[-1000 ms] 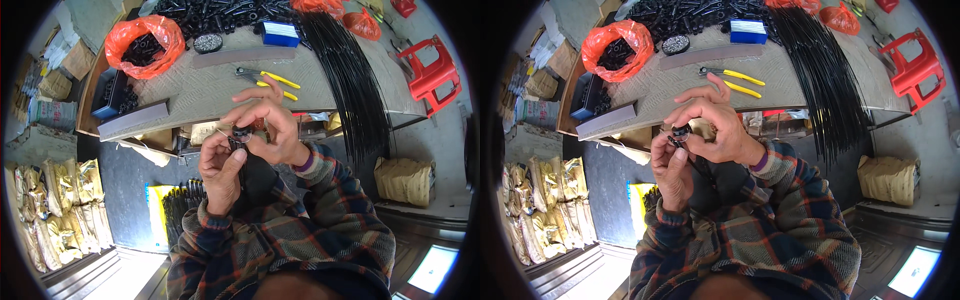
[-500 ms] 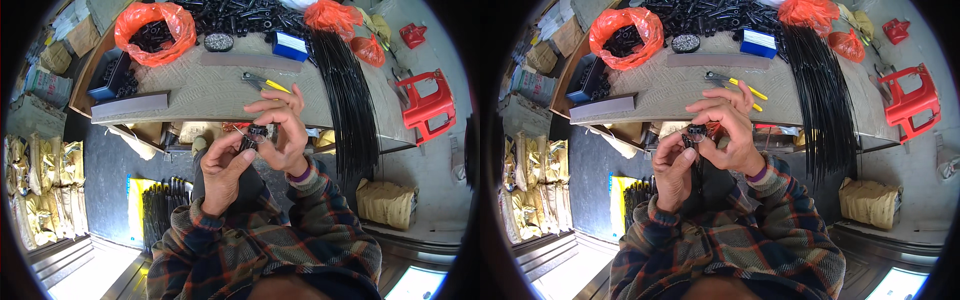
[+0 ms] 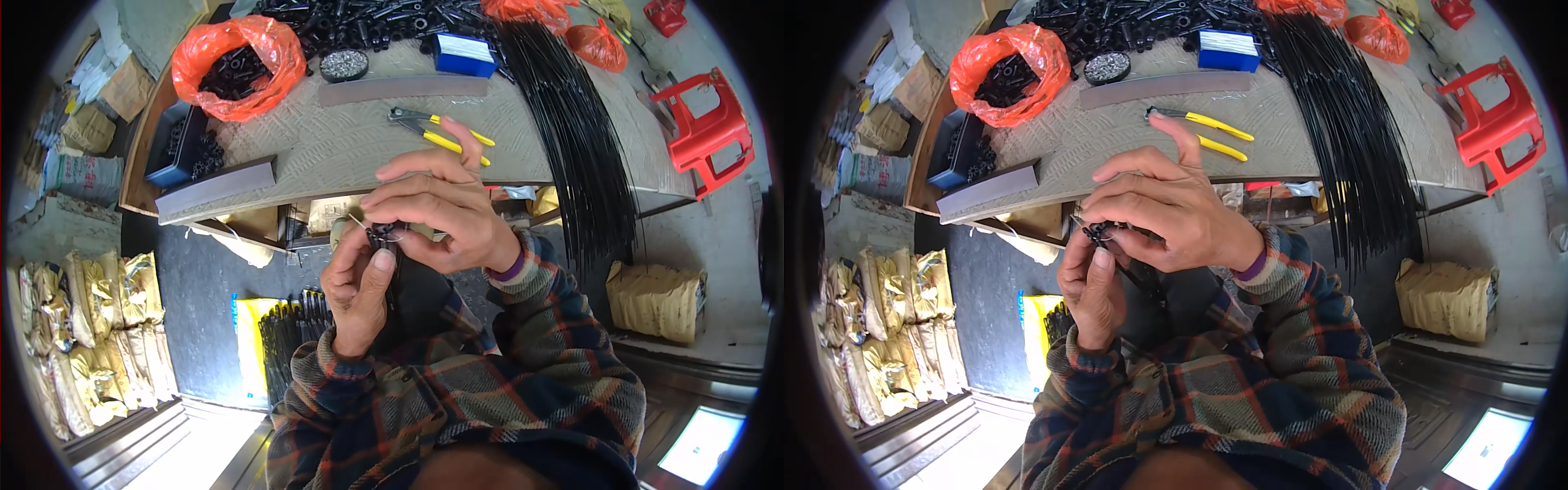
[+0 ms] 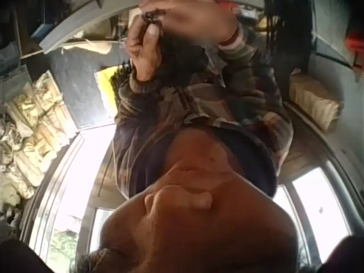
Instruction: Assemble black plastic strips into connector pieces and trim the excess ends using pliers at a workbench.
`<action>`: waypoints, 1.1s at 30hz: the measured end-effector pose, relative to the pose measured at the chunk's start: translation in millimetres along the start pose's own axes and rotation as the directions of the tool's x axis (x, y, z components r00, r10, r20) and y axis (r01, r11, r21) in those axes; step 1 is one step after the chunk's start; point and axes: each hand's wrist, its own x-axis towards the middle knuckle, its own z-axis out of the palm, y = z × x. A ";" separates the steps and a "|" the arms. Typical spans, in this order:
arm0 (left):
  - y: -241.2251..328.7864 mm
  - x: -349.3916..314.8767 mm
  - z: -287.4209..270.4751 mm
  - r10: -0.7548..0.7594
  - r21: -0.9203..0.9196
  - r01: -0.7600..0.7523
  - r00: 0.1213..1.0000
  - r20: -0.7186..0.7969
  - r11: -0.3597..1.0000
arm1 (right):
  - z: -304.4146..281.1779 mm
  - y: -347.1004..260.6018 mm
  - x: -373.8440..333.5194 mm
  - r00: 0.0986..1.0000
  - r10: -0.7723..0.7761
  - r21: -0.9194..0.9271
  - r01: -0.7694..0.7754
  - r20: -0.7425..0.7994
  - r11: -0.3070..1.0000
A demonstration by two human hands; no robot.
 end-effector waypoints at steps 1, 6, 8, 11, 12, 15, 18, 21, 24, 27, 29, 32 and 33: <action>1.8 0.2 1.1 -0.008 -0.020 0.008 1.000 -0.022 1.000 | 0.8 0.3 0.1 1.000 -0.013 0.034 0.013 0.005 0.999; 1.8 1.8 4.2 0.019 -0.009 -0.020 0.996 -0.090 1.000 | 0.3 -3.4 -0.7 1.000 -0.021 -0.005 0.021 -0.002 1.000; 2.6 1.7 5.4 0.040 -0.010 -0.041 0.994 -0.102 0.999 | -0.9 -5.9 -0.9 1.000 -0.029 -0.026 0.029 -0.009 0.999; -0.3 0.9 6.4 0.076 -0.026 -0.080 0.987 -0.139 0.996 | -0.2 -6.0 -3.6 0.999 -0.033 -0.044 0.031 -0.032 0.999; 0.0 1.0 5.9 0.075 -0.024 -0.079 0.988 -0.138 0.997 | 0.0 -4.9 -4.4 0.999 -0.018 -0.013 0.017 -0.037 1.000; -0.1 1.0 5.3 0.069 -0.025 -0.072 0.992 -0.107 0.997 | -0.9 -8.6 -5.4 0.998 0.005 -0.020 -0.006 -0.063 1.000; 0.5 0.5 5.8 0.107 -0.014 -0.110 0.988 -0.111 0.994 | 5.2 -17.2 -11.7 0.986 -0.091 -0.195 0.064 -0.137 0.979; 1.6 -0.5 6.5 0.167 0.045 -0.164 0.981 -0.095 0.985 | 10.6 -18.1 -15.1 0.966 -0.189 -0.313 0.126 -0.179 0.941; -1.7 1.0 1.2 0.183 0.101 -0.172 0.977 -0.109 0.980 | 12.0 -17.8 -13.3 0.982 -0.114 -0.129 0.094 -0.154 0.987; 0.2 0.0 -0.9 0.160 0.113 -0.149 0.982 -0.100 0.982 | 26.2 -18.0 -27.0 0.749 0.662 0.885 -0.316 0.011 0.343; 4.5 -3.9 -3.8 0.135 0.111 -0.123 0.985 -0.107 0.986 | 31.6 -12.5 -40.9 0.792 0.586 0.896 -0.372 0.170 0.243; 6.5 -4.9 -10.7 0.218 0.123 -0.210 0.974 -0.056 0.970 | 33.7 -14.5 -43.4 0.806 0.464 0.886 -0.455 0.368 0.087; 10.4 -6.3 -9.9 0.184 0.054 -0.180 0.980 -0.080 0.982 | 32.5 -13.7 -44.7 0.808 0.416 0.859 -0.500 0.418 0.109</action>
